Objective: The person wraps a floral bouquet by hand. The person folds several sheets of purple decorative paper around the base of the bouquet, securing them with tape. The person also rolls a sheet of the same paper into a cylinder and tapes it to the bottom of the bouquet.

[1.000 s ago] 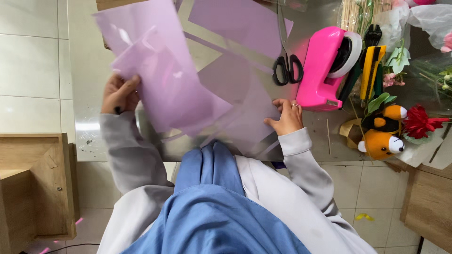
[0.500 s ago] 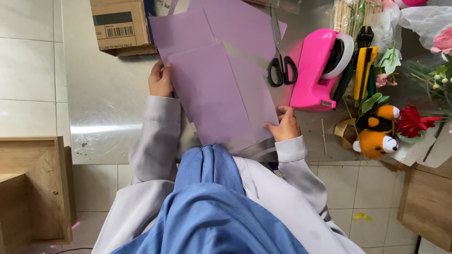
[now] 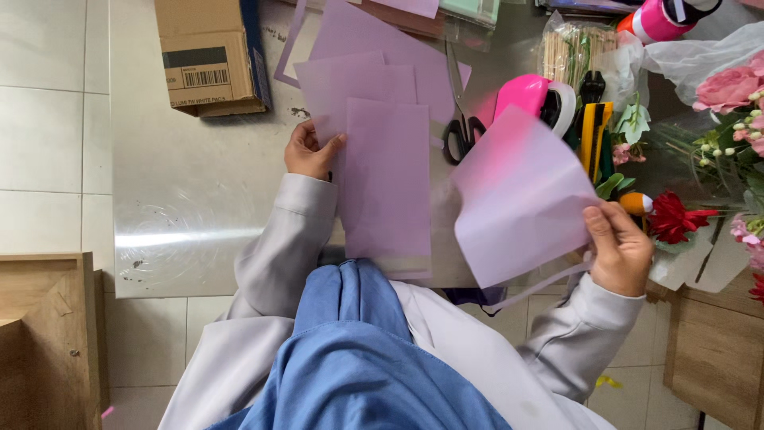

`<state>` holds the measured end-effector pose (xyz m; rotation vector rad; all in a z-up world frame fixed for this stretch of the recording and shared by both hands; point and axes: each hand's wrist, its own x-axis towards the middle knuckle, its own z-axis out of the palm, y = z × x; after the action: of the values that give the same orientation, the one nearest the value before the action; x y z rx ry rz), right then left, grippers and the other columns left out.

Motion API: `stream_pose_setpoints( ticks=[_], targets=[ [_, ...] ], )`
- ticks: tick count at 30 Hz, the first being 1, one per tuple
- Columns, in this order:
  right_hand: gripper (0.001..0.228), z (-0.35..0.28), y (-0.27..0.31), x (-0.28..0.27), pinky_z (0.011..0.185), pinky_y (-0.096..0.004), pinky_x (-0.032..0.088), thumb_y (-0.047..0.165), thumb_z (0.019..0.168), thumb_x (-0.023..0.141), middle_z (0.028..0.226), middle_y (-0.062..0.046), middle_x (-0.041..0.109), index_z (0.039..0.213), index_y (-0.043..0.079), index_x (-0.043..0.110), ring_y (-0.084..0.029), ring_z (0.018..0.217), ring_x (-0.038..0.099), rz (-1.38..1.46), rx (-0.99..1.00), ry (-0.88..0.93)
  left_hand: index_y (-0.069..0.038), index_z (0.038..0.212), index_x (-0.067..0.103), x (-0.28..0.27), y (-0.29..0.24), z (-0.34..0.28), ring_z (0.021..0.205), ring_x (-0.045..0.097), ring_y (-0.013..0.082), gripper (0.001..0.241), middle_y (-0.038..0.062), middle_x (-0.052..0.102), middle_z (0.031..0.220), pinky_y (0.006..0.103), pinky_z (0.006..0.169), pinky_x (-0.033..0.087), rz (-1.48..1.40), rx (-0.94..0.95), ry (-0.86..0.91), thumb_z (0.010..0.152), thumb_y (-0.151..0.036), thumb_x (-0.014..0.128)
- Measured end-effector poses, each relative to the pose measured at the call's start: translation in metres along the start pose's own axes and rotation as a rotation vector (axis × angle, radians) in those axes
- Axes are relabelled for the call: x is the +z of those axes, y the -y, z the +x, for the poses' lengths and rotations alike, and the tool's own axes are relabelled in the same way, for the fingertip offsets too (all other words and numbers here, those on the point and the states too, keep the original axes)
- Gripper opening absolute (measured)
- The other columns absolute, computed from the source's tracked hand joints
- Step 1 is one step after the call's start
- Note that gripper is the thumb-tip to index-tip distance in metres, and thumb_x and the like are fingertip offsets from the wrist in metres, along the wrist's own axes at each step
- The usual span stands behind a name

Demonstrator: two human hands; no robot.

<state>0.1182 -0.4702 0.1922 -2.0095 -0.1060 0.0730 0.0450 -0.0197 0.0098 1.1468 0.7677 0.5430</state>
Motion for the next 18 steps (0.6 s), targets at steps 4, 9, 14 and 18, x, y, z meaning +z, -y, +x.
stream_pose_setpoints(
  ticks=[4,9,14,18],
  targets=[
    [0.032,0.001,-0.008,-0.010,0.085,-0.021,0.050,0.036,0.105,0.076,0.100,0.008,0.067,0.125,0.011,0.077,-0.005,0.094,0.059,-0.068,0.015,-0.243,-0.009,0.111,0.065,0.005,-0.006,-0.005,0.091,0.077,0.0167,0.062,0.009,0.079,0.103,0.0295,0.081,0.068,0.008,-0.075,-0.043,0.060,-0.013,0.100],
    [0.023,0.006,-0.010,-0.001,0.083,-0.038,0.064,0.030,0.091,0.082,0.098,-0.003,0.074,0.103,0.011,0.078,-0.020,0.093,0.072,0.312,-0.108,-0.530,-0.004,0.126,0.069,-0.007,-0.039,-0.005,0.115,0.051,0.0270,0.070,0.013,0.052,0.123,0.0440,0.103,0.045,0.810,0.748,-0.551,0.089,-0.063,0.074],
    [0.024,-0.003,0.006,0.008,0.087,-0.047,0.049,0.010,0.103,0.071,0.101,-0.017,0.057,0.113,-0.012,0.072,-0.031,0.099,0.056,-0.034,-0.656,-0.559,-0.026,0.148,0.052,-0.072,-0.104,0.061,0.152,0.035,0.0337,0.093,0.011,0.026,0.160,0.0576,0.121,0.042,1.240,0.446,-0.815,0.088,-0.081,0.096],
    [0.029,-0.021,0.046,0.056,0.065,-0.043,0.044,0.017,0.110,0.071,0.091,-0.017,0.059,0.108,-0.009,0.084,-0.032,0.076,0.058,-0.482,-0.922,-0.144,-0.017,0.155,0.030,-0.113,-0.154,0.126,0.140,0.031,0.0346,0.127,0.013,0.035,0.146,0.0516,0.118,0.026,1.262,-0.303,-0.312,0.070,-0.093,0.085]
  ],
)
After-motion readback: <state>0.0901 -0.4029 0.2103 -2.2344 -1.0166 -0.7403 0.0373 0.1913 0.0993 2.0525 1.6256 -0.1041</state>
